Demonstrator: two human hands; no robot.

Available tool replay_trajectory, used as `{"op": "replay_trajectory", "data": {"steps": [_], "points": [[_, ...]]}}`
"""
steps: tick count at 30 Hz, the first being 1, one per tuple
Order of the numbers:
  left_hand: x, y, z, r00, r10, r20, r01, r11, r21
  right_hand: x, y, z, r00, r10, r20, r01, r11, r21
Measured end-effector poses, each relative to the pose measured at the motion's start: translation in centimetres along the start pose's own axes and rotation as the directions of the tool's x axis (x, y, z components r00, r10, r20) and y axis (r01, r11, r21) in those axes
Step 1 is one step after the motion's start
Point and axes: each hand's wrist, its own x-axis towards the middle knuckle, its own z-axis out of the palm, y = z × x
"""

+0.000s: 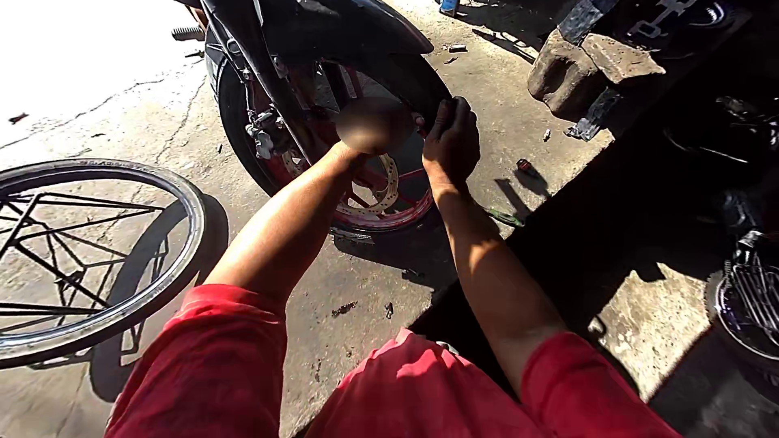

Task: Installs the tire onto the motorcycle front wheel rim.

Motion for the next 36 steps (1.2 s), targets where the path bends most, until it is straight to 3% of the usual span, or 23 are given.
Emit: {"op": "replay_trajectory", "data": {"steps": [5, 10, 15, 19, 21, 23, 25, 26, 30, 36], "points": [[0.4, 1.1, -0.9, 0.995, -0.088, 0.055, 0.088, 0.996, -0.005, 2.5, -0.7, -0.8, 0.988, 0.121, 0.095, -0.117, 0.992, -0.043], [0.8, 0.6, -0.3, 0.996, -0.082, 0.028, 0.084, 0.995, -0.061, 4.3, -1.3, -0.8, 0.953, 0.24, 0.185, -0.233, 0.971, -0.061], [1.2, 1.1, -1.1, 0.982, -0.171, 0.085, 0.183, 0.971, -0.157, 5.5, -1.5, -0.4, 0.961, 0.215, 0.176, -0.21, 0.977, -0.048], [0.6, 1.4, -1.8, 0.977, -0.207, 0.047, 0.212, 0.959, -0.186, 4.0, -0.1, -1.0, 0.977, 0.188, 0.103, -0.198, 0.975, 0.098], [0.7, 1.3, -1.3, 0.975, -0.215, 0.052, 0.221, 0.961, -0.167, 1.0, 1.3, -1.0, 0.925, 0.367, 0.101, -0.375, 0.925, 0.065], [0.6, 1.2, -0.6, 0.974, -0.214, 0.069, 0.223, 0.963, -0.155, -2.0, 2.8, -0.5, 0.803, 0.583, 0.123, -0.591, 0.805, 0.051], [0.3, 1.2, -0.2, 0.972, -0.217, 0.087, 0.228, 0.963, -0.144, -2.8, 3.0, 0.0, 0.72, 0.682, 0.126, -0.689, 0.725, 0.007], [0.2, 1.1, 0.1, 0.971, -0.225, 0.077, 0.233, 0.963, -0.135, -2.6, 3.0, 0.3, 0.711, 0.692, 0.125, -0.695, 0.719, -0.024], [1.2, 0.9, -0.6, 0.965, -0.26, 0.043, 0.264, 0.949, -0.176, 0.3, 2.9, 0.9, 0.788, 0.608, 0.095, -0.602, 0.794, -0.088], [1.3, 0.0, -1.2, 0.961, -0.268, 0.065, 0.275, 0.936, -0.221, 1.3, 2.1, 1.2, 0.792, 0.604, 0.087, -0.595, 0.796, -0.107]]}}
